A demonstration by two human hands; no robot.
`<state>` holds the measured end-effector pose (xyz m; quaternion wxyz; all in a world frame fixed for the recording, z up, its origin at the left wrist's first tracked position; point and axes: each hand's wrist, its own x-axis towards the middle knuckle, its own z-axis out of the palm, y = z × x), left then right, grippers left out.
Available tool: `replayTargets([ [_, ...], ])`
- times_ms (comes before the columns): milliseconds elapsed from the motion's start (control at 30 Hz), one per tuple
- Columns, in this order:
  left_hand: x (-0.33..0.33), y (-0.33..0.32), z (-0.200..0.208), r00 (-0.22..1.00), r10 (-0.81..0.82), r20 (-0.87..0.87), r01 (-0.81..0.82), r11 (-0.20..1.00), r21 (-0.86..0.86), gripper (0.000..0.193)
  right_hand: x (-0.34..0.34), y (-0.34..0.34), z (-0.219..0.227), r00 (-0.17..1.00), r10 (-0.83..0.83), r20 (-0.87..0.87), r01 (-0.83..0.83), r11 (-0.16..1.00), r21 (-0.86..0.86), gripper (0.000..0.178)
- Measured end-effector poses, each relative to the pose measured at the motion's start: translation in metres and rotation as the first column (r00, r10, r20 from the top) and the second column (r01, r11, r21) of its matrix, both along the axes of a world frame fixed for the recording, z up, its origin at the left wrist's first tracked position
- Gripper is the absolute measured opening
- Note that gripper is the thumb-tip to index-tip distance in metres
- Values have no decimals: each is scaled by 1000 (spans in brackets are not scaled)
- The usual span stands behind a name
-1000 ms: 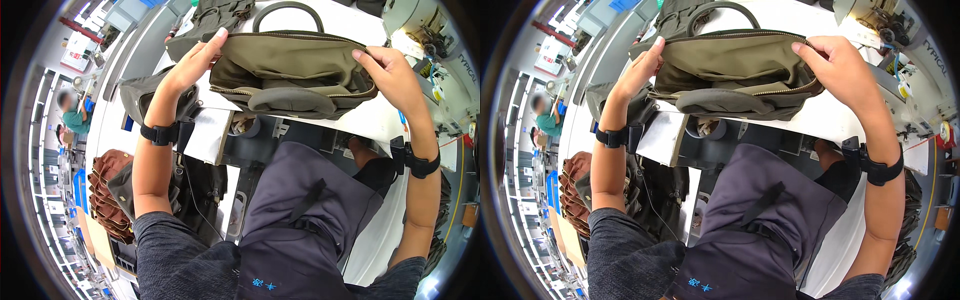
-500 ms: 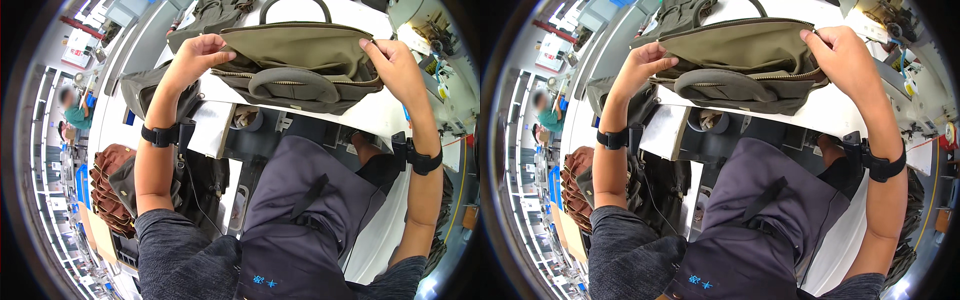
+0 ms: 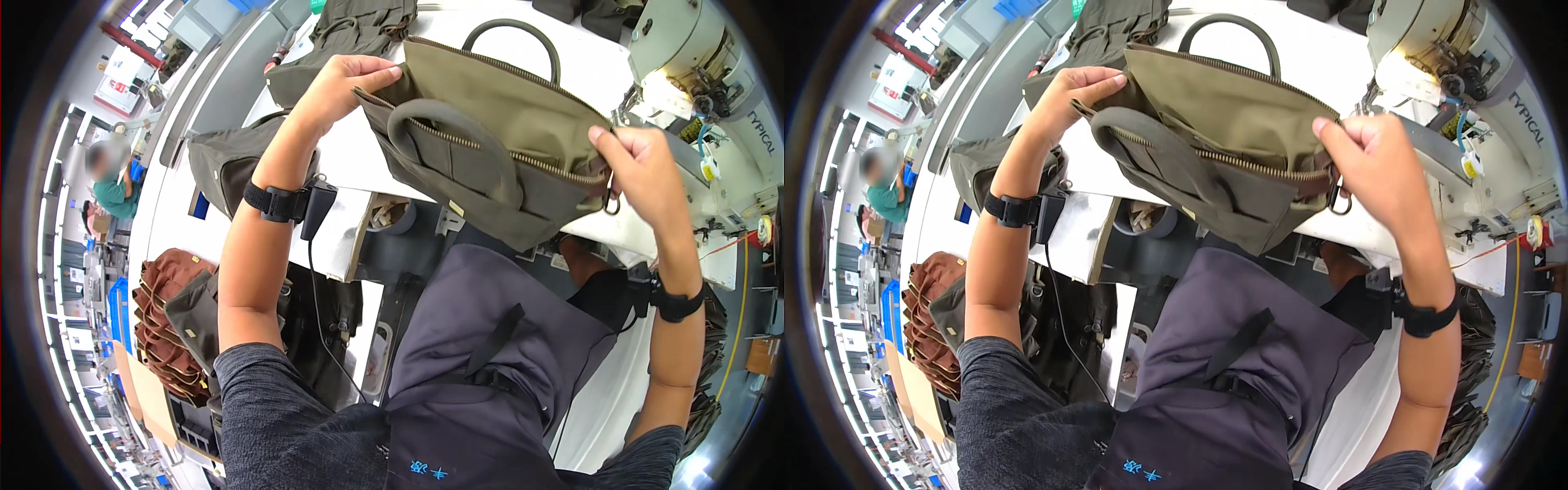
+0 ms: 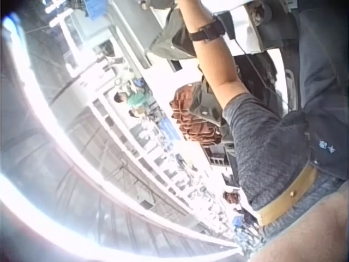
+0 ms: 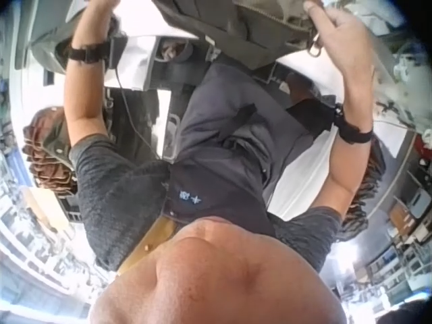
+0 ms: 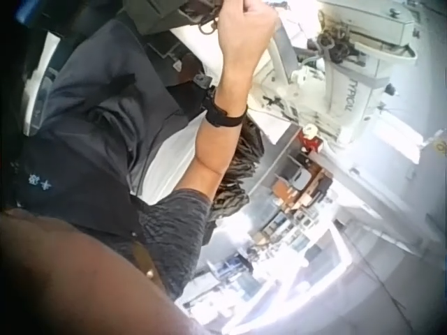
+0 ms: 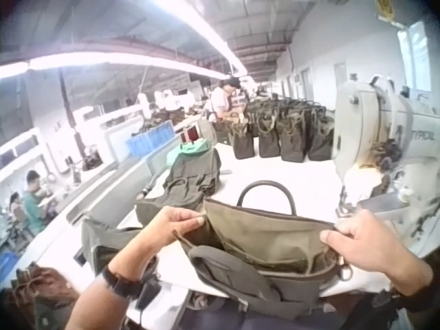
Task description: Using an industrial sewing machine to construct fabric/canvas bags, including sewing zippers and handles.
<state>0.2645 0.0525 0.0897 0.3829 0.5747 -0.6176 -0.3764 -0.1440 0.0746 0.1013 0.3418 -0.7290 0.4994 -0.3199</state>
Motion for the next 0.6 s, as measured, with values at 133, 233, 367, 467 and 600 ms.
replayTargets([
  [133, -7, -16, 1, 999, -34, 2, 34, 999, 29, 31, -6, 21, 2, 1000, 12, 14, -12, 1000, -13, 46],
  [233, -12, -27, 0, 994, -106, -20, 108, 991, 85, 33, -11, 33, 3, 999, -43, -2, 43, 999, -25, 46],
  [367, -18, -34, -2, 970, -140, -200, 161, 982, 98, 31, -21, 39, 7, 997, -76, -2, 76, 997, -5, 42],
  [467, -19, -31, 7, 988, -62, -142, 76, 993, 96, 35, -27, 42, 7, 996, -84, 19, 83, 996, 25, 41],
  [600, -20, -9, 25, 993, -15, -119, 22, 998, 61, 43, -30, 46, 1, 998, -59, 32, 58, 998, 18, 40],
])
